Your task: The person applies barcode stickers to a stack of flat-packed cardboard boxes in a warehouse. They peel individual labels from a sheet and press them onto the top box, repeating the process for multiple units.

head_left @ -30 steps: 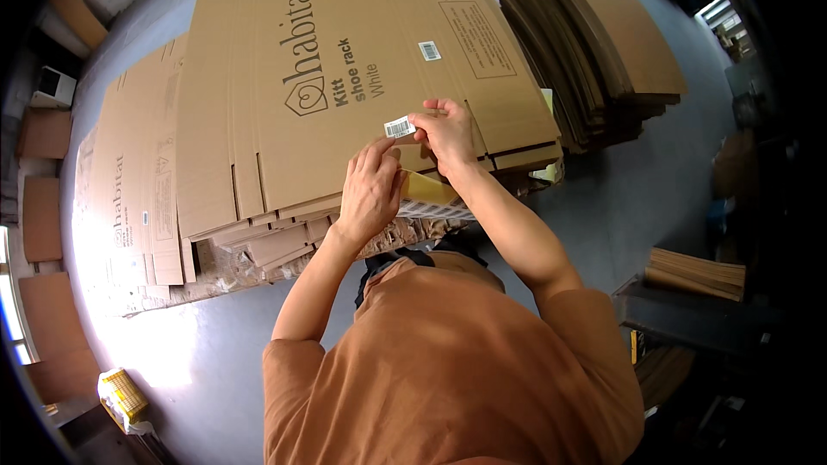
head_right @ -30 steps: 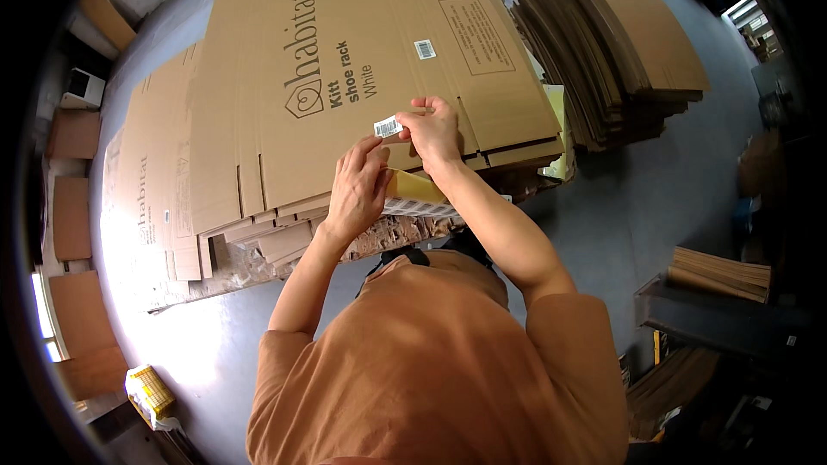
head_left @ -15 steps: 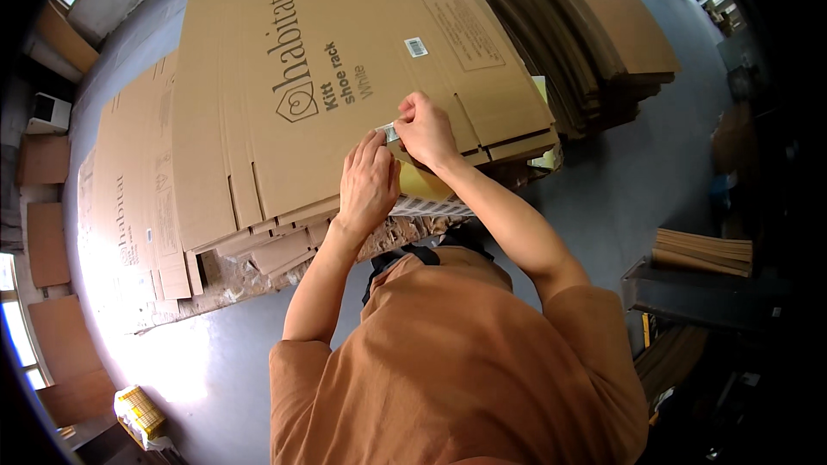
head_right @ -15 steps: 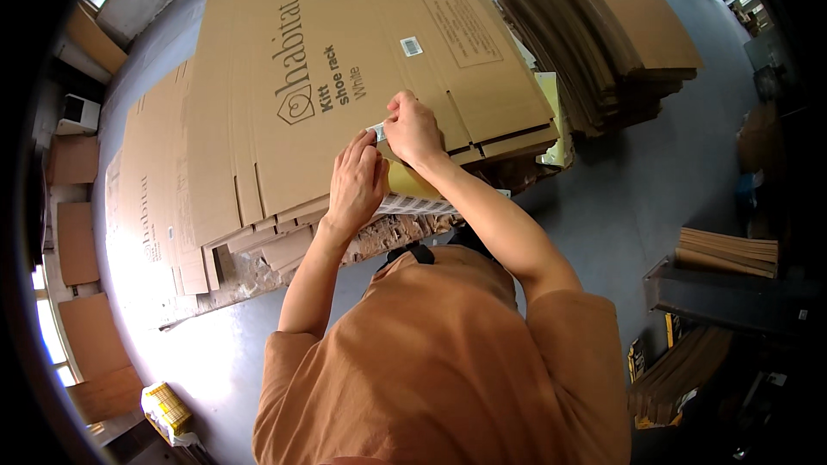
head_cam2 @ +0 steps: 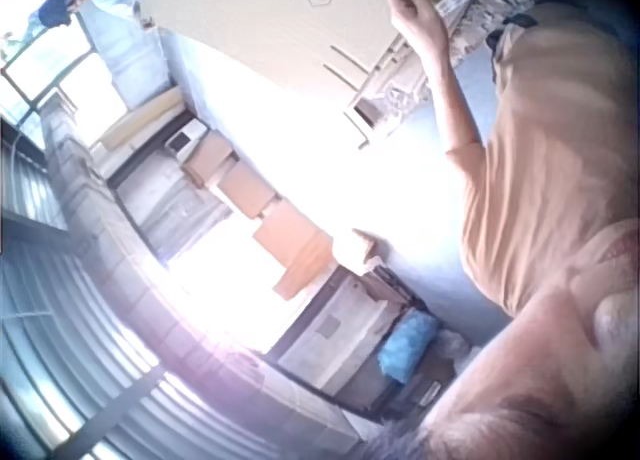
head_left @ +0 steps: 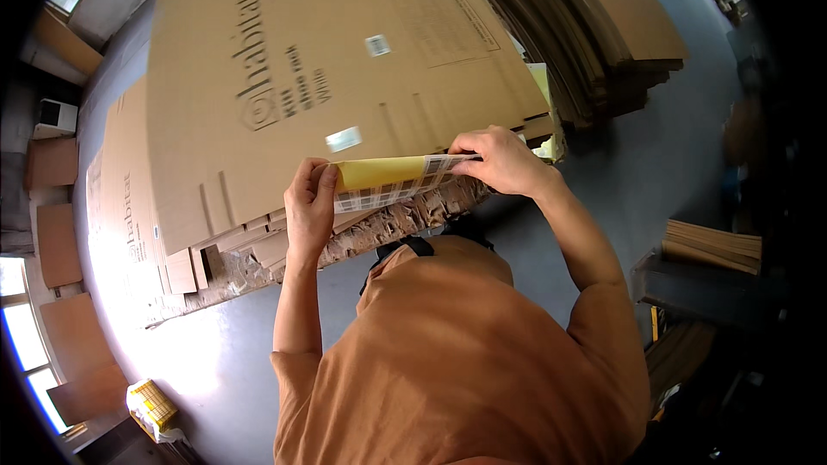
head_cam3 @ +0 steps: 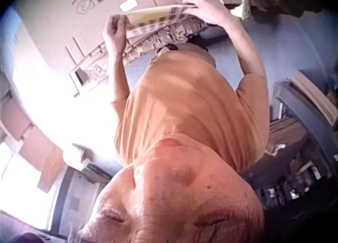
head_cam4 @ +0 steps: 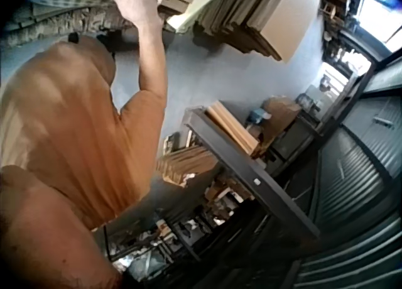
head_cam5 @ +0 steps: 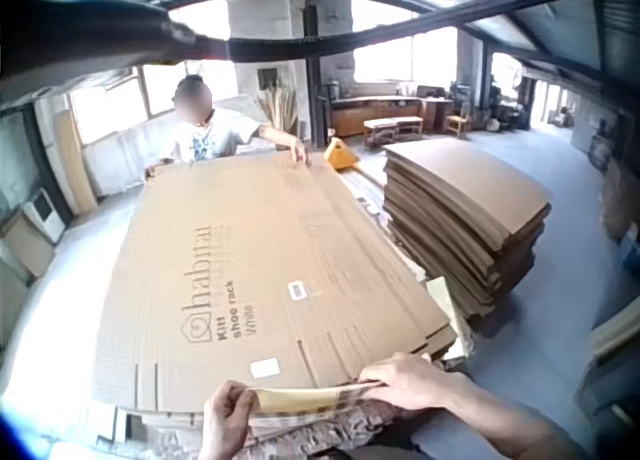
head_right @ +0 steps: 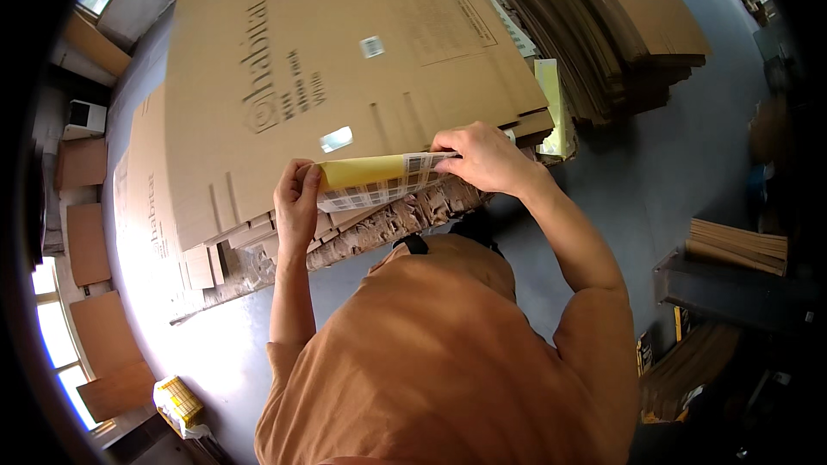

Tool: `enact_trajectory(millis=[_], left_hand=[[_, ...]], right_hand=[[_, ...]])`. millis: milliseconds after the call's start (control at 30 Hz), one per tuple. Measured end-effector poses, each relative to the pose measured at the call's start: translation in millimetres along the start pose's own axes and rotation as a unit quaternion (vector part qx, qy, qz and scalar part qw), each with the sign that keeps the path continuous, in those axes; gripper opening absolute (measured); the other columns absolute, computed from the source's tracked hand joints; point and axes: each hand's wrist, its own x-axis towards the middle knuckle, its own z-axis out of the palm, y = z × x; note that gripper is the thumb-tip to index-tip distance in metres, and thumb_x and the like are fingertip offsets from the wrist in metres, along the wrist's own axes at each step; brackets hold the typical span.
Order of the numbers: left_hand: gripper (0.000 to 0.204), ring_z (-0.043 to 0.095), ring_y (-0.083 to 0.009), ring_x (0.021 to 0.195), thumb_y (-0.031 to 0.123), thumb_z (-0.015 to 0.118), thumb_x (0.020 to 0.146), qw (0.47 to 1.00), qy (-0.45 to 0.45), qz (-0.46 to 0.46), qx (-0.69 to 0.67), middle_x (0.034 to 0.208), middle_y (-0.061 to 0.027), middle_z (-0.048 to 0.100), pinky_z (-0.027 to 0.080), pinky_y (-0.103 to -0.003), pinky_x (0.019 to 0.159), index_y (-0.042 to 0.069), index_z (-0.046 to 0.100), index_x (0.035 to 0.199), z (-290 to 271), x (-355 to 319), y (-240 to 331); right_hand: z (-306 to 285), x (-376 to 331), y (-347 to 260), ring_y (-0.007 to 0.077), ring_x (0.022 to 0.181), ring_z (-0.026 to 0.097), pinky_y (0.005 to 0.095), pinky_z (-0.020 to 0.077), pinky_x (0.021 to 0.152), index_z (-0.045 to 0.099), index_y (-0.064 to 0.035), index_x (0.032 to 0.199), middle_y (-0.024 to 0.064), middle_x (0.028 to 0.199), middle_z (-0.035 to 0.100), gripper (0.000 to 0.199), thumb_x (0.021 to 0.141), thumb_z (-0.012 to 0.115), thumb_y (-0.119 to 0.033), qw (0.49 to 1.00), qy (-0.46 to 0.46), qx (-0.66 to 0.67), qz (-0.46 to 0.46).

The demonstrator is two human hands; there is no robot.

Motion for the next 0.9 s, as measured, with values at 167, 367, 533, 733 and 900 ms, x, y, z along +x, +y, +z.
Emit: enact_trajectory(millis=[167, 367, 533, 733, 900], left_hand=[[0.055, 0.046, -0.0278, 0.127, 0.009, 0.075, 0.076, 0.895, 0.076, 0.303, 0.317, 0.13, -0.0115, 0.054, 0.032, -0.042, 0.105, 0.008, 0.053, 0.127, 29, 6, 40], [0.008, 0.059, -0.0273, 0.071, 0.013, 0.061, 0.09, 0.913, -0.095, 0.274, 0.286, 0.074, -0.0089, 0.061, 0.043, -0.038, 0.071, 0.006, 0.058, 0.087, 72, 24, 37], [0.014, 0.056, -0.0304, 0.06, 0.013, 0.059, 0.092, 0.906, -0.068, 0.312, 0.278, 0.066, -0.0107, 0.059, 0.042, -0.039, 0.063, 0.006, 0.054, 0.081, 85, 41, 33], [0.017, 0.057, -0.0337, 0.061, 0.016, 0.056, 0.094, 0.923, -0.068, 0.246, 0.288, 0.068, -0.0139, 0.06, 0.043, -0.042, 0.062, 0.004, 0.053, 0.082, 90, 58, 28], [0.022, 0.06, -0.0374, 0.066, 0.023, 0.053, 0.095, 0.925, -0.084, 0.142, 0.342, 0.071, -0.0163, 0.062, 0.045, -0.048, 0.061, 0.004, 0.054, 0.084, 94, 76, 8]], right_hand=[[-17, 3, -4, 0.0348, 0.077, 0.066, 0.0395, 0.0501, 0.068, 0.068, -0.0015, 0.098, 0.0183, 0.084, 0.069, 0.026, 0.077, 0.074, -0.015, 0.999, -0.048, 0.01, -0.011], [-33, 13, 2, 0.0339, 0.08, 0.066, 0.0409, 0.0491, 0.074, 0.067, -0.003, 0.1, 0.017, 0.084, 0.068, 0.027, 0.077, 0.074, -0.016, 0.997, -0.057, -0.021, -0.037], [-27, 21, 9, 0.027, 0.087, 0.063, 0.04, 0.0461, 0.079, 0.065, -0.0058, 0.094, 0.008, 0.083, 0.063, 0.016, 0.082, 0.07, -0.015, 0.959, 0.106, -0.186, -0.187], [-17, 41, 19, 0.0206, 0.077, 0.059, 0.0326, 0.0443, 0.071, 0.063, -0.0055, 0.077, 0.0038, 0.076, 0.056, 0.007, 0.072, 0.063, -0.001, 0.933, 0.188, -0.191, -0.239], [-34, 50, 19, 0.0212, 0.078, 0.06, 0.0323, 0.0448, 0.072, 0.063, -0.006, 0.083, 0.0043, 0.08, 0.059, 0.006, 0.079, 0.066, -0.003, 0.945, 0.138, -0.093, -0.28]])
